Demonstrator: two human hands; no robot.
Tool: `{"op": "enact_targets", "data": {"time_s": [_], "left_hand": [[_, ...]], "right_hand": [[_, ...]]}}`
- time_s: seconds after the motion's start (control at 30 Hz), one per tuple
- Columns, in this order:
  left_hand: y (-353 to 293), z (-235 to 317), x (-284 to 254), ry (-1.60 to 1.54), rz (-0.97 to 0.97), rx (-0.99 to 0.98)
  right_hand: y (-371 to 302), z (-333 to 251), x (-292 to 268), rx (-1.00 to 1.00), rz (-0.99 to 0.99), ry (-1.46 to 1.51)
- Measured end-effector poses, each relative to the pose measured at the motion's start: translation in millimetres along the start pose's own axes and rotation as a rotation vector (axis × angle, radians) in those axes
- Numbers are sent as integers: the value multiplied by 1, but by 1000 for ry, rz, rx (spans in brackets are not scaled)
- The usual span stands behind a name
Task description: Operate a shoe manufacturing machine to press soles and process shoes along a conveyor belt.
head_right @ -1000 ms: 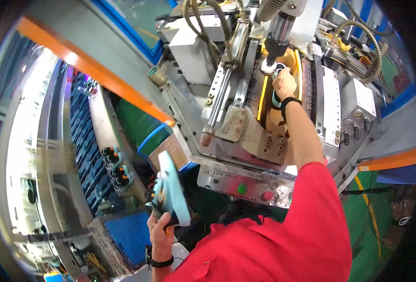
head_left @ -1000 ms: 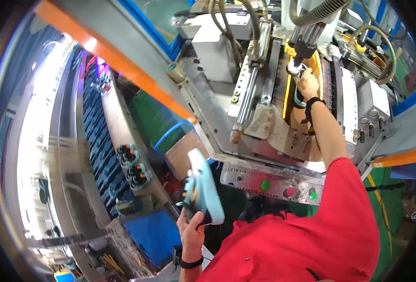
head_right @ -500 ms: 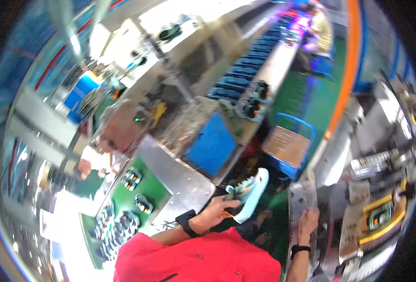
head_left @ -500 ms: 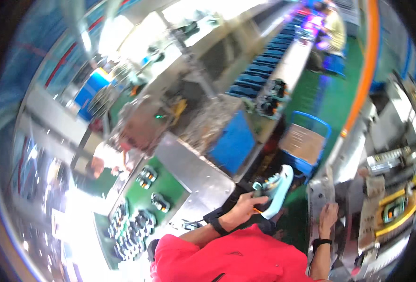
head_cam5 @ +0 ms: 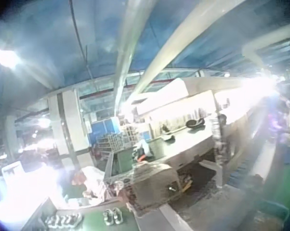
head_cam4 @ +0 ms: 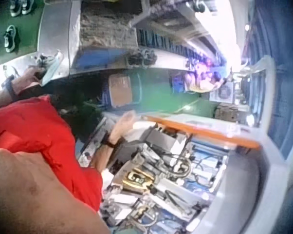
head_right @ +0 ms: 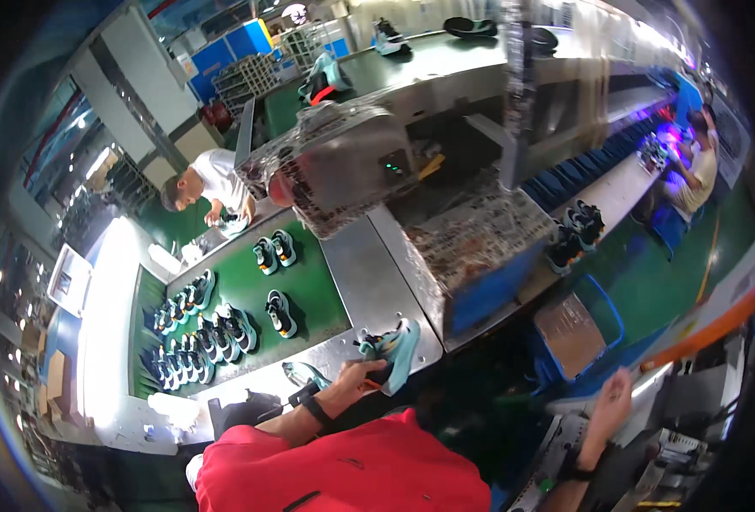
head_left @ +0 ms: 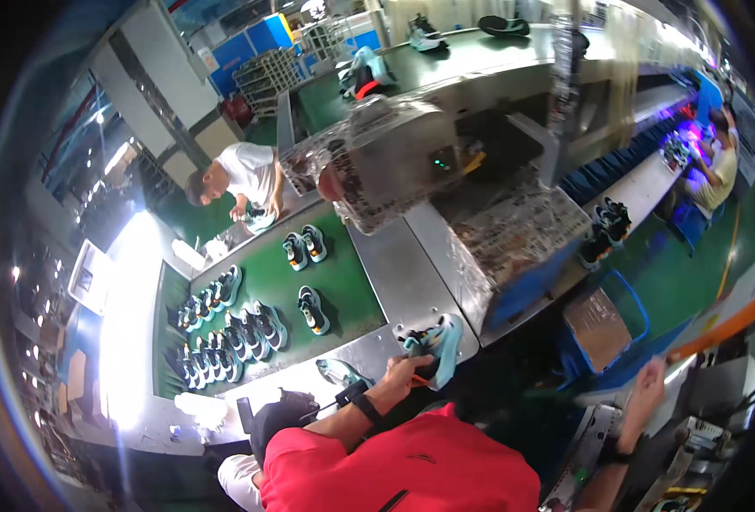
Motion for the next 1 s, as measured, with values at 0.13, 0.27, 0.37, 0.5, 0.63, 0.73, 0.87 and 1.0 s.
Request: {"op": "enact_targets", "data": {"time_s": [0.13, 0.27, 0.37, 0.5, 0.63, 0.73, 0.87, 1.0], "left_hand": [[70, 49, -85, -45, 128, 143], [156, 91, -190, -157, 270, 247], [208, 144, -244, -133, 387, 273], [290, 210, -321, -86, 529, 336], [335, 265, -407, 139, 753, 324], [380, 330, -385, 464, 878, 460], [414, 329, -363, 594, 939, 320], [395, 280, -413, 869, 853, 569]], "right_hand": [[139, -232, 69, -485, -81, -286], [211, -439, 205, -1043, -197, -464], [227, -547, 309, -1294, -378, -540], [245, -624, 438, -1445, -555, -594], [266, -644, 539, -1310, -717, -541], [285, -648, 540, -1286, -722, -587], [331, -639, 529, -1168, -642, -568], [378, -630, 510, -1133, -285, -603]]}}
Point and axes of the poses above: each hand's wrist, its own y-axis towards the middle knuckle, its own x-axis out of the palm, z = x × y, the point moved 8 cm from there along y, towards the middle knuckle, and after that the axes turned 12 degrees about -z, right-handed, at the moved point
